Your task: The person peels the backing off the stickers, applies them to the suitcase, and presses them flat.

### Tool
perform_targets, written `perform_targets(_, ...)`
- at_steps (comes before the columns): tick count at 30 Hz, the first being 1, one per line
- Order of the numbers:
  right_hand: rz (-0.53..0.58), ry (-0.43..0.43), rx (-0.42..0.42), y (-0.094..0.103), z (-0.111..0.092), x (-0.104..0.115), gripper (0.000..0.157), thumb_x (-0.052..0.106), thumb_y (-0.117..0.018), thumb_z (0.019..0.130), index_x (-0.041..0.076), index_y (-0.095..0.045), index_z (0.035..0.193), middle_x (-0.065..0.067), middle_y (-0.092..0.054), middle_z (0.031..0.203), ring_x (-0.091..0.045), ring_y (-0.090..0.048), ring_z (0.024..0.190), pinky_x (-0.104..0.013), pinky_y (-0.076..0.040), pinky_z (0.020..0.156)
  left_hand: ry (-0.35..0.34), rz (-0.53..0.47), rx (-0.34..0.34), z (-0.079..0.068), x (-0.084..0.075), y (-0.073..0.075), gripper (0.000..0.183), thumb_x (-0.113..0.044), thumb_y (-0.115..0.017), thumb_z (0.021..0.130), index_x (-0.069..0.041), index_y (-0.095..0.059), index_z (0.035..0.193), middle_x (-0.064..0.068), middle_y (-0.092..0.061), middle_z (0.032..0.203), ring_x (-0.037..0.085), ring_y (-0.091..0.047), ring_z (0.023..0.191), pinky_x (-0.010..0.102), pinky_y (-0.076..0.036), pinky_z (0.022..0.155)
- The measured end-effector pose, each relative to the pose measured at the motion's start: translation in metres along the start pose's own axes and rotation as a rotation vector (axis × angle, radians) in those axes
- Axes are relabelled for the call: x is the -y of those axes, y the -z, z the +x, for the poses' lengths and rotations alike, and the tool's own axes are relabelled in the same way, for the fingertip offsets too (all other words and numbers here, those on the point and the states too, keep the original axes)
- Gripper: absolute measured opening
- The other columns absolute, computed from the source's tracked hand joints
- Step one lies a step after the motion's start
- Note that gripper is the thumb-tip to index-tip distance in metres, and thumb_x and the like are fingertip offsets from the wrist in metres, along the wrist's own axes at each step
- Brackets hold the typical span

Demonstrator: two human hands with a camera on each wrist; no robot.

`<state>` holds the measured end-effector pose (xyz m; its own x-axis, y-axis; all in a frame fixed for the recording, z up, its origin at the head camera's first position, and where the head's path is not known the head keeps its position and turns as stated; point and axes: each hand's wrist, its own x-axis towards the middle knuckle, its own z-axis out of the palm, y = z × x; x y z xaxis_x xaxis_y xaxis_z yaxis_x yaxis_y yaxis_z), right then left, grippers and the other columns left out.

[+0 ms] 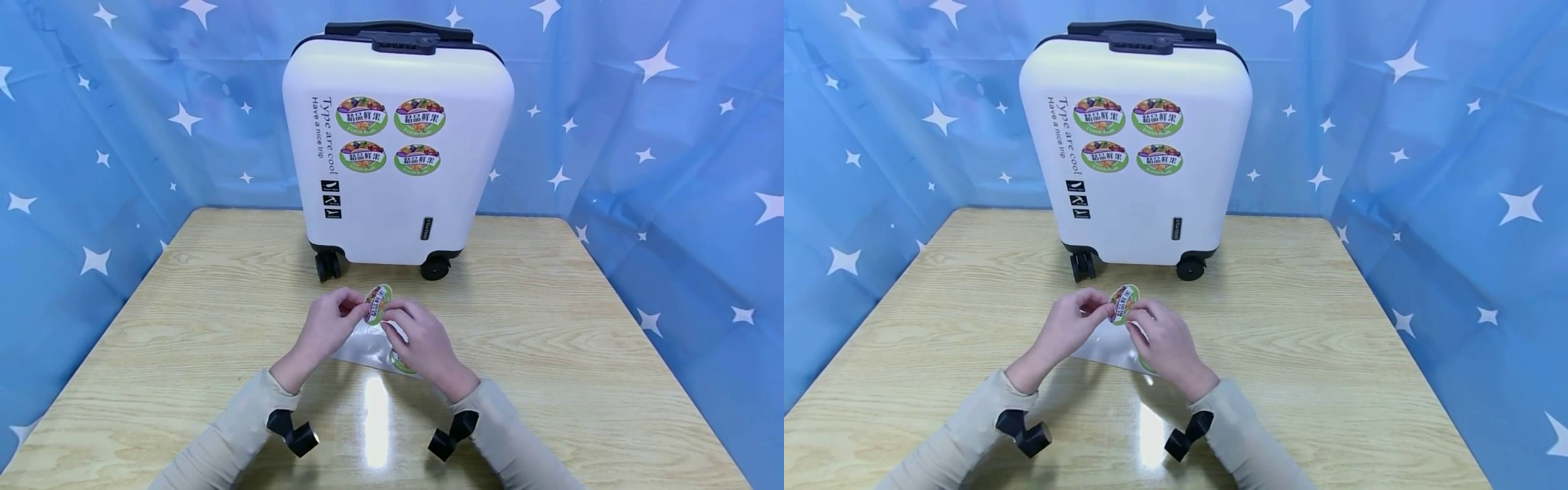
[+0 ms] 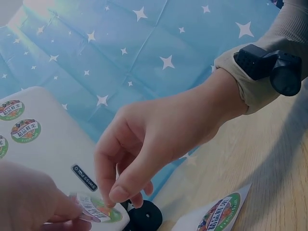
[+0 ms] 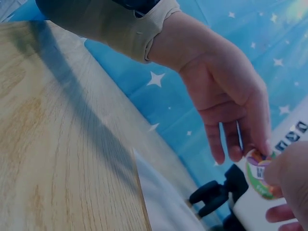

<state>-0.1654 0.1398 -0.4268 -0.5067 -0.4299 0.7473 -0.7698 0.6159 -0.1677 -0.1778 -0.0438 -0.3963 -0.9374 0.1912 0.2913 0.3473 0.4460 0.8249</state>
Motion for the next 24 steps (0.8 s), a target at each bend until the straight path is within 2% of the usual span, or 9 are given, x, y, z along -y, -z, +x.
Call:
perform_targets(4,-0.012,-0.018,-0.009,0.0017,-0.0004,-0.0015,0.011,0.006,-0.070,0.079,0.005,-0.067,0.090,-0.008,-0.063,0.098,-0.018,-0.061,0.090,-0.028,-0.050,0.076,0.004,0.010,0.006,-0.0004,0.0014,0.0006,0.004,-0.010,-0.068,0.085,-0.006,-0.068,0.087,0.000,-0.064,0.076,0.011,-0.057,0.066,0.026,-0.048,0.061)
perform_targets(13,-0.027,-0.143,-0.080,0.0052,0.0001,-0.0027,0.018,0.007,-0.073,0.079,0.003,-0.066,0.095,-0.008,-0.063,0.096,-0.019,-0.062,0.081,-0.028,-0.051,0.067,-0.016,0.075,0.056,-0.0025,0.0066,0.0014,0.005,-0.011,-0.068,0.085,-0.006,-0.068,0.085,-0.002,-0.065,0.077,0.009,-0.057,0.067,0.026,-0.048,0.063)
perform_targets(24,-0.006,-0.219,-0.012,0.0058,-0.0011,0.0002,0.020,0.007,-0.072,0.081,0.005,-0.065,0.099,-0.006,-0.061,0.098,-0.019,-0.062,0.075,-0.024,-0.050,0.062,-0.097,0.148,0.099,-0.0051,0.0062,0.0035,0.004,-0.007,-0.070,0.083,-0.008,-0.067,0.079,-0.002,-0.065,0.076,0.009,-0.055,0.066,0.026,-0.047,0.061)
